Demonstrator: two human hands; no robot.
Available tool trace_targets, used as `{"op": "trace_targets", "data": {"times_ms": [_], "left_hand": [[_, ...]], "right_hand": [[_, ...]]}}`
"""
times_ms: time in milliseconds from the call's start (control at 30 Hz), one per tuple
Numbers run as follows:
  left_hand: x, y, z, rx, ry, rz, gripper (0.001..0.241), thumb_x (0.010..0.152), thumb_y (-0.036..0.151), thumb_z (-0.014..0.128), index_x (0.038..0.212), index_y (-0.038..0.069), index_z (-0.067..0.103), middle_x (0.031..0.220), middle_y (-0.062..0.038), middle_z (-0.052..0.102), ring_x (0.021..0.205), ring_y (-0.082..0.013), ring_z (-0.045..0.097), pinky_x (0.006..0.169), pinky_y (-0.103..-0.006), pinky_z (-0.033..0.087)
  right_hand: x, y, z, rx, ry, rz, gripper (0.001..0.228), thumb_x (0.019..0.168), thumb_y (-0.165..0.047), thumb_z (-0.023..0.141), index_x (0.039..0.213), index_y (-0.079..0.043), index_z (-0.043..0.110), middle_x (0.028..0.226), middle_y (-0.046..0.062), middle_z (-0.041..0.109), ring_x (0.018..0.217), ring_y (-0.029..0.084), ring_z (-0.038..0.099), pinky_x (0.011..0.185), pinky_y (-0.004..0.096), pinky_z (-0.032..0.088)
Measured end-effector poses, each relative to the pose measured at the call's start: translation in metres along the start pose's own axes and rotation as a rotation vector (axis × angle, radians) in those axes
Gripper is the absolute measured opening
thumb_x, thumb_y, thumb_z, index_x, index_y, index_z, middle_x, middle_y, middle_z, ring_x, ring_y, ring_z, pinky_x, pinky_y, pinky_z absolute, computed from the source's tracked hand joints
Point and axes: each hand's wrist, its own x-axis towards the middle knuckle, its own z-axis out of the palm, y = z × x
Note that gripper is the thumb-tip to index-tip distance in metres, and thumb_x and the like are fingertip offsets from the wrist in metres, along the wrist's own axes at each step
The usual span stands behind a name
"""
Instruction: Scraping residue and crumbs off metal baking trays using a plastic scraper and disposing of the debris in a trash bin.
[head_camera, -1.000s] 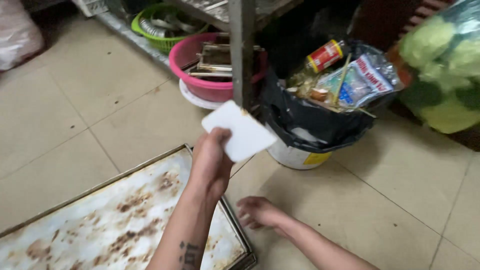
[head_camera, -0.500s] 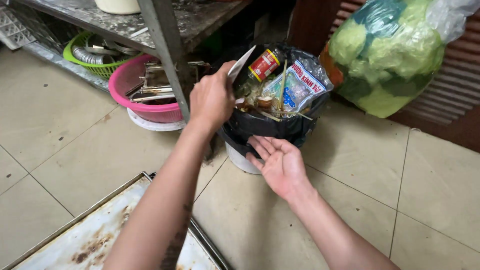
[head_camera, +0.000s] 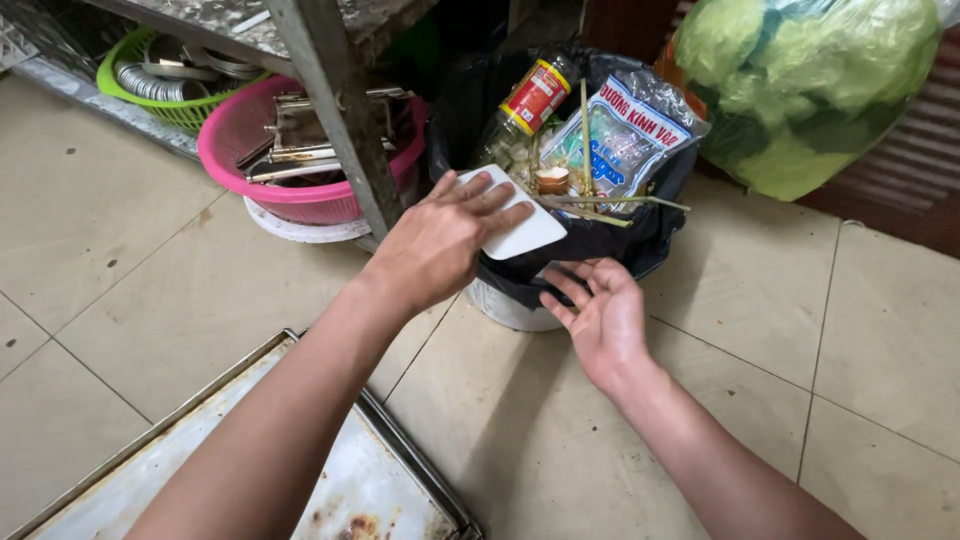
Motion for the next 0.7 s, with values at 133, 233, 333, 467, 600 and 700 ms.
{"op": "trace_targets", "data": {"times_ms": [133, 233, 333, 467, 600, 700], "left_hand": [[-0.006, 0.007, 0.002, 0.008, 0.013, 0.062, 0.07, 0.078, -0.001, 0.059, 0.145, 0.019, 0.058, 0.152, -0.01, 0.052, 0.142, -0.0319, 0.046, 0.119, -0.0514, 0.032], [-0.01, 0.019, -0.002, 0.035, 0.006, 0.078, 0.069, 0.079, 0.0, 0.058, 0.145, 0.019, 0.058, 0.151, -0.01, 0.053, 0.141, -0.0324, 0.047, 0.116, -0.0495, 0.035], [-0.015, 0.034, -0.008, 0.062, -0.01, 0.089, 0.069, 0.078, 0.001, 0.059, 0.144, 0.02, 0.058, 0.15, -0.009, 0.054, 0.139, -0.0323, 0.05, 0.113, -0.0463, 0.04], [-0.02, 0.057, -0.022, 0.051, -0.058, 0.103, 0.061, 0.082, 0.01, 0.062, 0.141, 0.021, 0.059, 0.148, -0.009, 0.055, 0.136, -0.0317, 0.053, 0.108, -0.0428, 0.046], [-0.029, 0.065, -0.045, -0.042, -0.118, 0.05, 0.069, 0.075, 0.02, 0.069, 0.143, 0.022, 0.059, 0.146, -0.007, 0.058, 0.128, -0.034, 0.058, 0.1, -0.0437, 0.051], [-0.033, 0.047, -0.046, -0.166, 0.004, -0.031, 0.066, 0.076, 0.012, 0.067, 0.142, 0.02, 0.063, 0.139, -0.007, 0.065, 0.117, -0.036, 0.067, 0.094, -0.0447, 0.056]], "right_hand": [[-0.001, 0.02, -0.019, -0.142, 0.055, 0.065, 0.021, 0.094, -0.018, 0.048, 0.111, -0.01, 0.057, 0.103, 0.007, 0.068, 0.101, 0.026, 0.067, 0.09, 0.046, 0.053], [-0.011, 0.03, -0.023, -0.229, 0.059, 0.154, 0.023, 0.094, -0.016, 0.049, 0.115, -0.01, 0.058, 0.101, 0.008, 0.066, 0.094, 0.026, 0.067, 0.086, 0.044, 0.053], [-0.024, 0.04, -0.019, -0.307, 0.023, 0.218, 0.025, 0.092, -0.011, 0.05, 0.115, -0.009, 0.059, 0.102, 0.009, 0.066, 0.092, 0.026, 0.068, 0.084, 0.043, 0.054], [-0.041, 0.056, -0.006, -0.375, -0.062, 0.292, 0.029, 0.092, -0.008, 0.049, 0.118, -0.007, 0.06, 0.102, 0.01, 0.066, 0.091, 0.026, 0.068, 0.083, 0.043, 0.055], [-0.061, 0.061, 0.015, -0.416, -0.109, 0.333, 0.027, 0.094, -0.009, 0.05, 0.119, -0.006, 0.059, 0.102, 0.009, 0.065, 0.091, 0.025, 0.068, 0.082, 0.042, 0.055], [-0.061, 0.062, 0.02, -0.445, -0.127, 0.37, 0.029, 0.093, -0.009, 0.05, 0.12, -0.006, 0.058, 0.102, 0.009, 0.066, 0.091, 0.024, 0.068, 0.081, 0.04, 0.054]]}}
